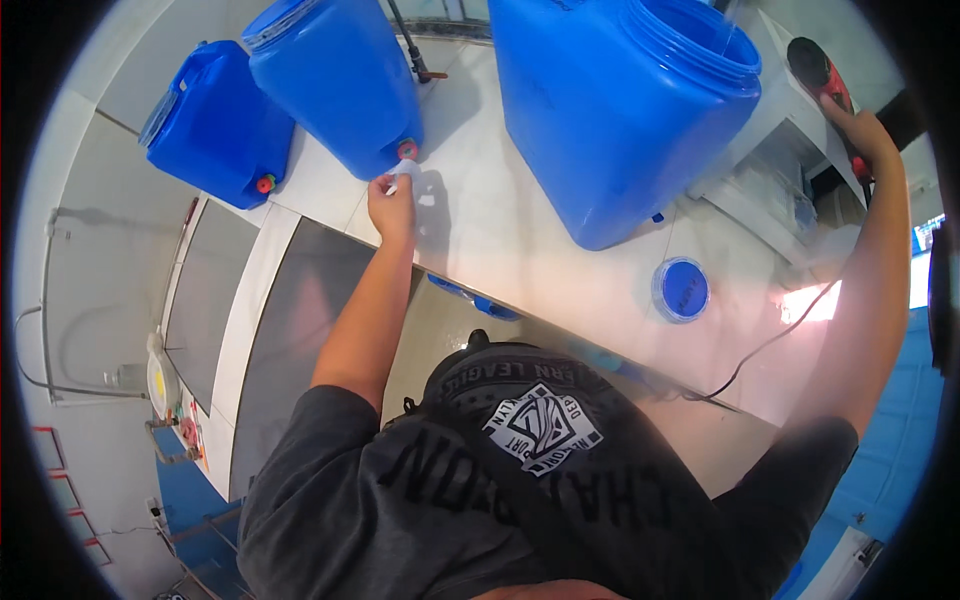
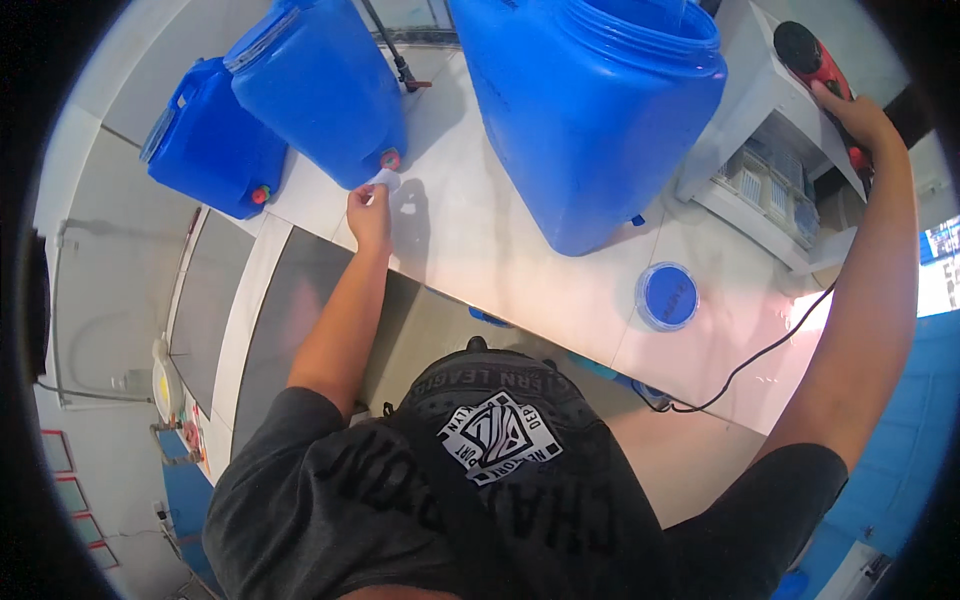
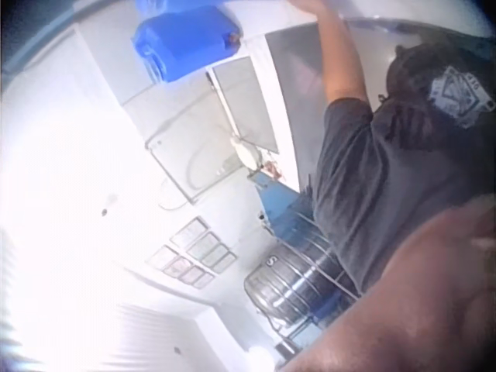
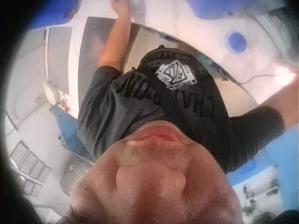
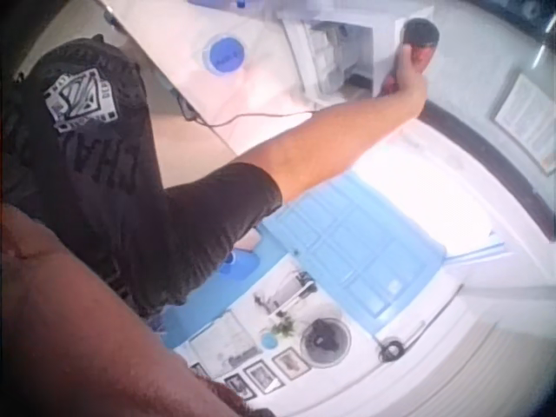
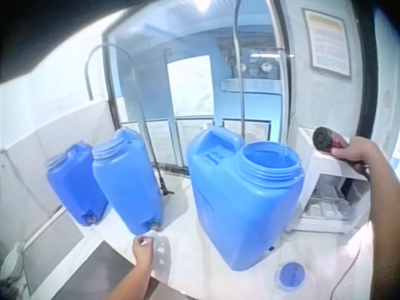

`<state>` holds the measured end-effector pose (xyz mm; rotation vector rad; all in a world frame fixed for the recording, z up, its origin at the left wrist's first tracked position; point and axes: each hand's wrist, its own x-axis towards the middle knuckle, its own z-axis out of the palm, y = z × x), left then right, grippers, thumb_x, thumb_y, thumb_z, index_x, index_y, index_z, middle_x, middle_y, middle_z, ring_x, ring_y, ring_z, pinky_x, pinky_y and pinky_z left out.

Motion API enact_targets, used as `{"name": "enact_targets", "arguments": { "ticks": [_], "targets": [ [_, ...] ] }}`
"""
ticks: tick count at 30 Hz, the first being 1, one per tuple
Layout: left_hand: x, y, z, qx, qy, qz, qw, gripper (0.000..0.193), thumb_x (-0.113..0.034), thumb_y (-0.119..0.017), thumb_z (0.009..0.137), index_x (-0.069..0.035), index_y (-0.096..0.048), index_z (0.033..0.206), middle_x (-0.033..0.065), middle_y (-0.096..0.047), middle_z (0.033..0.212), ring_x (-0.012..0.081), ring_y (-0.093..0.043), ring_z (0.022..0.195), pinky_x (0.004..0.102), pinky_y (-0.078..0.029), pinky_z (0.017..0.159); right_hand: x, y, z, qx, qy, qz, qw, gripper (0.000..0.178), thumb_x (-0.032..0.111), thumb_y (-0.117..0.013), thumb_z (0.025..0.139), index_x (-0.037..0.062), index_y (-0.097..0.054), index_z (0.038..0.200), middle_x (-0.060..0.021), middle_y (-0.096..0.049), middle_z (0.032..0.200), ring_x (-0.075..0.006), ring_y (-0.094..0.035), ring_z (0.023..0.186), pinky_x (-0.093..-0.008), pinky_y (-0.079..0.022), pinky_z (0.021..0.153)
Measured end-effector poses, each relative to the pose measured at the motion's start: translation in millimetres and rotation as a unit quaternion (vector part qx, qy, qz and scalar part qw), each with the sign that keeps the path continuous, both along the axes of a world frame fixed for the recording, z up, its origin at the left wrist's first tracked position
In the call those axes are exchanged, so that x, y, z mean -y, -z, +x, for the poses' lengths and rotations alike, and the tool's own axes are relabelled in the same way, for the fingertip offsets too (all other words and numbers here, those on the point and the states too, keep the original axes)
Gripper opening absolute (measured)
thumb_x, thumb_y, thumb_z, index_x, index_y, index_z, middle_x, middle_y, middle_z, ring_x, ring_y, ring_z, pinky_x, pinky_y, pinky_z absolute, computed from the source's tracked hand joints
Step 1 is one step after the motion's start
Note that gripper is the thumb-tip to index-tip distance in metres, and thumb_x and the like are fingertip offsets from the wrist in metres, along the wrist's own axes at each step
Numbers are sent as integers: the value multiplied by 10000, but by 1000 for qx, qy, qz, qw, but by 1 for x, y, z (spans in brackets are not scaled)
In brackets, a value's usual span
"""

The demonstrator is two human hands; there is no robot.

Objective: The person washes several large blue plastic containers in a sink using a yellow sponge, rinses them, and places them on a counter. They then use a red heat gun to apply shrink-wrap labels to the containers and secure the lids.

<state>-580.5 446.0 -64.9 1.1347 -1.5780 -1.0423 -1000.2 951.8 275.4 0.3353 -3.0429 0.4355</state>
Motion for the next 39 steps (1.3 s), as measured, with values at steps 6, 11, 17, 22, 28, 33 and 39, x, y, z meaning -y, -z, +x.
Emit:
{"name": "enact_targets", "arguments": {
  "ticks": [6,11,17,22,28,33,39],
  "targets": [
    [29,28,-43,-99,-46,127,986,388,-267,-729,812,-12,-572,1059,114,-634,1004,206,-611,869,324,-500,760,-42,0,-38,17,18,-74,997,908,688,-721,723,-118,-661,1138,-174,-690,999,-264,-659,865,-357,-495,782],
    [50,39,-51,-160,-55,178,969,412,-241,-739,802,-6,-564,1091,102,-635,980,200,-619,812,330,-507,695,-39,-3,53,26,21,-367,930,691,589,-654,863,76,-615,1326,-41,-651,1134,-155,-613,941,-266,-450,838],
    [40,41,-65,8,-106,-4,994,436,-173,-720,793,2,-546,1153,142,-656,938,278,-647,829,392,-514,743,-45,27,192,-13,-186,-701,689,747,412,-576,949,99,-251,1544,-132,-330,1538,-255,-329,1330,-394,-242,1076],
    [10,45,-75,23,-72,-75,994,552,-55,-652,793,30,-414,1284,245,-615,1117,415,-612,1026,454,-476,881,-25,85,303,4,-434,-697,570,893,320,-789,792,12,-302,1474,-207,-427,1396,-235,-511,981,-343,-434,808],
    [11,43,-58,27,-42,-107,993,632,-12,-650,788,49,-363,1347,256,-605,1163,424,-598,1076,467,-454,942,74,23,299,369,-555,-181,723,525,208,-821,772,-8,-585,1189,-87,-638,897,-165,-589,655,-286,-500,590],
    [19,39,-61,2,-22,-108,994,614,-8,-656,800,54,-394,1351,254,-622,1162,421,-609,1089,447,-462,956,187,145,354,393,-225,-410,792,330,120,-721,823,7,-638,1122,-10,-593,777,-51,-486,497,-234,-351,416],
    [18,39,-61,7,0,-80,997,589,9,-631,823,57,-412,1367,270,-626,1173,416,-606,1112,442,-463,959,275,215,336,446,-239,-407,760,337,131,-737,825,20,-611,1117,-19,-592,830,-106,-589,712,-273,-497,598]
  ]
}}
